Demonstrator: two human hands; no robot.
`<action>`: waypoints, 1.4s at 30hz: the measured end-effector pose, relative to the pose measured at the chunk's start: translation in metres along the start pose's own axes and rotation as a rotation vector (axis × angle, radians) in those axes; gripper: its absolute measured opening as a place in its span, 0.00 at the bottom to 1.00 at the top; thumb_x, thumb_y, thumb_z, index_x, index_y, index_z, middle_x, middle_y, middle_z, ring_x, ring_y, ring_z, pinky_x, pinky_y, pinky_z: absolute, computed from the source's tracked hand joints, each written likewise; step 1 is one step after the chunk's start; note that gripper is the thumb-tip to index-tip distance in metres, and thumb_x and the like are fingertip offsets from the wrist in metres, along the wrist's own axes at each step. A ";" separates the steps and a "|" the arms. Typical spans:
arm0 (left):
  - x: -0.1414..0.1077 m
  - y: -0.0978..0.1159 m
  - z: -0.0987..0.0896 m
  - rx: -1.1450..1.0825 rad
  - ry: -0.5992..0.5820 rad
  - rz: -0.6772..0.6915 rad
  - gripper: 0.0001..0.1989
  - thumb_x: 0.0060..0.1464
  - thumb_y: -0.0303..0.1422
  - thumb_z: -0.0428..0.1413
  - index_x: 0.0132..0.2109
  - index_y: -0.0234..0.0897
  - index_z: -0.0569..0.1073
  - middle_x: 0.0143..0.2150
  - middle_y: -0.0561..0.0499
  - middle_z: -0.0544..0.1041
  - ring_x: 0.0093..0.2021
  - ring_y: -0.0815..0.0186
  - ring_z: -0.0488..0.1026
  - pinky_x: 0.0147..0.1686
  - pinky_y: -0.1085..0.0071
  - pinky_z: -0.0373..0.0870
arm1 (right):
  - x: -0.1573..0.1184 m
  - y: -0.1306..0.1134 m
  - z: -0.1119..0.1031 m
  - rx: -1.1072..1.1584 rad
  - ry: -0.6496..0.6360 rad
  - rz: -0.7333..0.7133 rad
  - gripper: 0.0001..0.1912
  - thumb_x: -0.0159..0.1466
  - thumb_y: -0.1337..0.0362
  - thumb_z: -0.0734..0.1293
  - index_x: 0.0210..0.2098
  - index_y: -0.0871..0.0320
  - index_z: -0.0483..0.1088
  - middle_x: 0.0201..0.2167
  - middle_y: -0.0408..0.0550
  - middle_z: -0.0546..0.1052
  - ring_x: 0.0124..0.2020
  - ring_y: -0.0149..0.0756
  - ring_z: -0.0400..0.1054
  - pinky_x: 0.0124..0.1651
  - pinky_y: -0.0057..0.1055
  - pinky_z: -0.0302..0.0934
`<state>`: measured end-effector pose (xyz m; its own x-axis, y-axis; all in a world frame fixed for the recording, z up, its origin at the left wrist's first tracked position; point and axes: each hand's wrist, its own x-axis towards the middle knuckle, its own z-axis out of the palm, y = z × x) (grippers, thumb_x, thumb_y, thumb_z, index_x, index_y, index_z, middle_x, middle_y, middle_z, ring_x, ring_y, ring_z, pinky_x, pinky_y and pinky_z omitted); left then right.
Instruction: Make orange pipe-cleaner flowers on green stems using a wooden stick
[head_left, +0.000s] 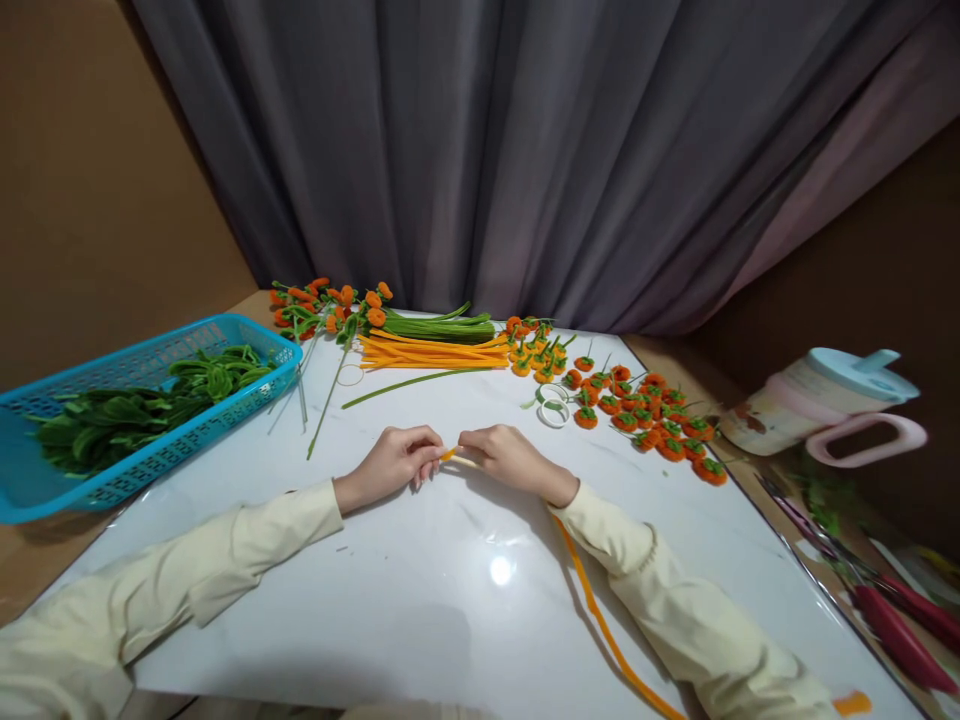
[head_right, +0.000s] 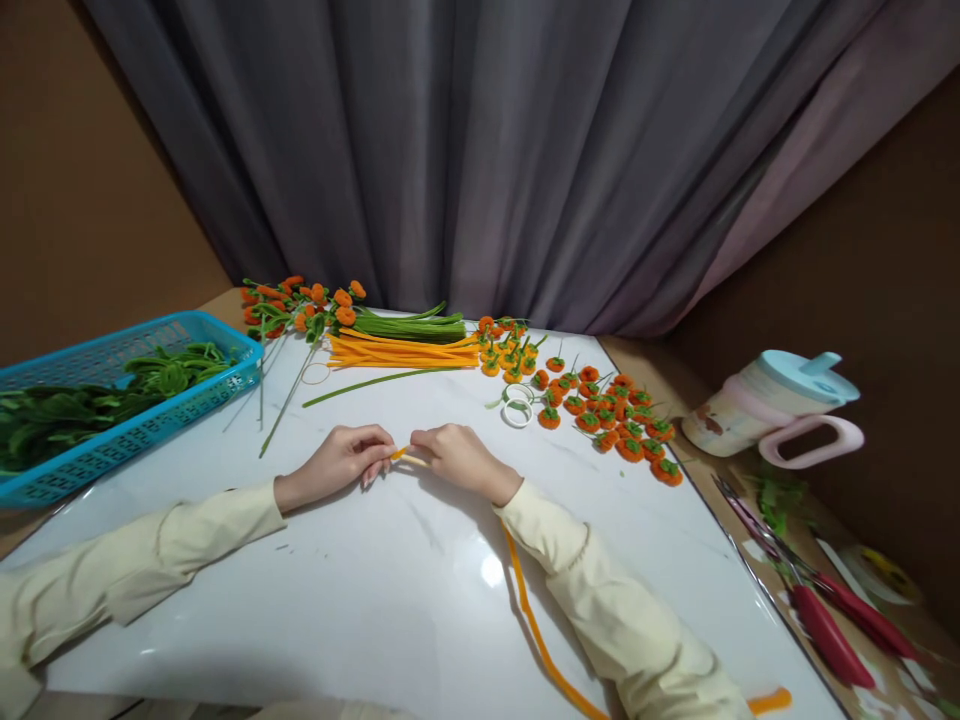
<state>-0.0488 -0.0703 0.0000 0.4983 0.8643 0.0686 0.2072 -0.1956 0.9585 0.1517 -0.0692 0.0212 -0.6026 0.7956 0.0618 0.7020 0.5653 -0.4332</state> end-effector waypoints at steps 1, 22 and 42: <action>0.000 0.000 0.000 -0.028 -0.005 -0.013 0.12 0.55 0.37 0.53 0.30 0.32 0.70 0.19 0.54 0.70 0.15 0.74 0.64 0.17 0.77 0.62 | 0.001 0.001 0.001 0.022 -0.001 -0.005 0.10 0.65 0.68 0.61 0.26 0.59 0.66 0.20 0.41 0.66 0.22 0.28 0.55 0.28 0.25 0.43; 0.000 0.012 -0.002 -0.197 -0.069 -0.071 0.13 0.51 0.41 0.56 0.34 0.34 0.66 0.23 0.55 0.70 0.19 0.74 0.63 0.20 0.78 0.59 | -0.002 -0.006 0.019 1.351 -0.315 0.276 0.18 0.60 0.51 0.65 0.28 0.61 0.63 0.16 0.42 0.70 0.16 0.31 0.69 0.13 0.19 0.54; -0.009 0.003 -0.016 0.595 -0.361 0.621 0.13 0.57 0.25 0.43 0.42 0.34 0.71 0.34 0.42 0.75 0.34 0.63 0.71 0.35 0.71 0.67 | -0.008 -0.001 0.004 1.407 -0.633 0.165 0.15 0.60 0.57 0.68 0.30 0.67 0.70 0.16 0.42 0.69 0.15 0.25 0.58 0.21 0.23 0.52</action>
<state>-0.0663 -0.0707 0.0068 0.8751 0.3486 0.3357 0.1638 -0.8660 0.4724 0.1542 -0.0768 0.0172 -0.8685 0.4025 -0.2894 0.0827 -0.4579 -0.8851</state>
